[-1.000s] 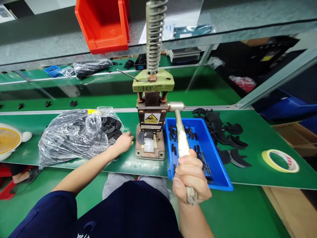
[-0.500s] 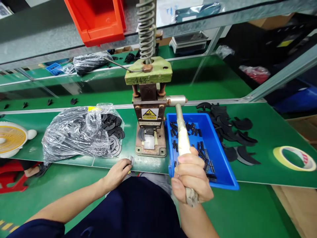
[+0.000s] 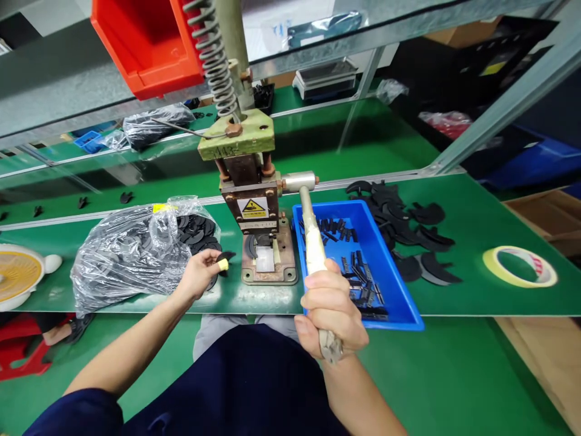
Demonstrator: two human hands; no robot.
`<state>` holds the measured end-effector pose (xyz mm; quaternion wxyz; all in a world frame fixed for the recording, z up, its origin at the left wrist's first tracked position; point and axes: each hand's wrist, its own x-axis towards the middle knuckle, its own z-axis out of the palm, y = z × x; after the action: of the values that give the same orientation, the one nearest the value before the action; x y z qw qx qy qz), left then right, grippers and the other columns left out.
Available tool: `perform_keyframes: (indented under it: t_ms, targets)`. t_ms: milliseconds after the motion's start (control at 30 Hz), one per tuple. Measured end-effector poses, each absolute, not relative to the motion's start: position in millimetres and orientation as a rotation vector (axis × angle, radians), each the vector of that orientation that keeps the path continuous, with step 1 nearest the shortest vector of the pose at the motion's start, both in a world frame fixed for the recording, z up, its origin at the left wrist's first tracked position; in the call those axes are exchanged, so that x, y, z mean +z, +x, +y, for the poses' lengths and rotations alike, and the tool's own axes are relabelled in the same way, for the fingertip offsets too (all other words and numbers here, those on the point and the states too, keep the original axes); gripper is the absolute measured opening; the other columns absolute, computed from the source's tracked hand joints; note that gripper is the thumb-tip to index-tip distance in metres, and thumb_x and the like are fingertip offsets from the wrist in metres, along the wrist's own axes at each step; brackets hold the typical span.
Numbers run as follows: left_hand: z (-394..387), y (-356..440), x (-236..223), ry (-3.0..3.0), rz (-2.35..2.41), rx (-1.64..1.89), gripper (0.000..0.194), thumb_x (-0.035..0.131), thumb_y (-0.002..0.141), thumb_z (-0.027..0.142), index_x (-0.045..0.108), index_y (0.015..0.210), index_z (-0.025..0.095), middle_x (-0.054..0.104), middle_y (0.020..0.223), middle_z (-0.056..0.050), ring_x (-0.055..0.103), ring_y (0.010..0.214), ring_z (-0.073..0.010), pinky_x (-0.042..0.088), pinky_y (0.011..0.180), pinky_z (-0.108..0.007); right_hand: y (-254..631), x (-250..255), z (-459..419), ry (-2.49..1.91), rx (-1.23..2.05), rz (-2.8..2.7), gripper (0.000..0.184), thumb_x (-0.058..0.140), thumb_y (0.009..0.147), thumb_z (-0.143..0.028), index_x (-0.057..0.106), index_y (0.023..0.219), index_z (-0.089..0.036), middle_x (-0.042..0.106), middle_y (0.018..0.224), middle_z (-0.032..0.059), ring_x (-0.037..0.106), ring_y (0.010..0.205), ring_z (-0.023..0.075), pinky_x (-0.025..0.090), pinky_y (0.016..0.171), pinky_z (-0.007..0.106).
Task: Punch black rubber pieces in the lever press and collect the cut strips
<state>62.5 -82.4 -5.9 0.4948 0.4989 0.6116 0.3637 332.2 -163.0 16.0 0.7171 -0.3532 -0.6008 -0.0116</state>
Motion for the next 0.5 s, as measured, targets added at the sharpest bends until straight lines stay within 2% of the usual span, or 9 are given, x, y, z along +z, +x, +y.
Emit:
perform_keyframes:
  t_ms: [167,367,500]
  targets:
    - [-42,106,2,0.915,1.371,0.878,0.036,0.088,0.055,0.016,0.058,0.074,0.014,0.059,0.061,0.005,0.055,0.052,-0.0073,0.048,0.05,-0.018,332,18,-163,-0.713,-0.055,-1.354,0.011,0.065,0.073,-0.02,0.056,0.07,-0.024,0.062,0.068,-0.0041,0.063,0.077,0.0196,0.053,0.094,0.055]
    - [-19,136,-9,0.94,1.455,0.747,0.024,0.075,0.063,-0.004,0.058,0.07,0.011,0.059,0.059,0.003,0.056,0.049,-0.0075,0.052,0.049,-0.019,330,18,-164,-0.704,-0.025,-1.338,0.01,0.063,0.077,-0.019,0.057,0.071,-0.026,0.063,0.072,-0.0046,0.066,0.081,0.0176,0.052,0.1,0.052]
    - [-12,140,-15,0.952,1.495,0.694,0.021,0.071,0.066,-0.006,0.058,0.067,0.01,0.061,0.061,0.002,0.055,0.047,-0.0066,0.05,0.047,-0.017,331,17,-164,-0.699,-0.037,-1.339,0.011,0.063,0.077,-0.02,0.056,0.071,-0.026,0.062,0.073,-0.0048,0.065,0.081,0.0165,0.052,0.101,0.05]
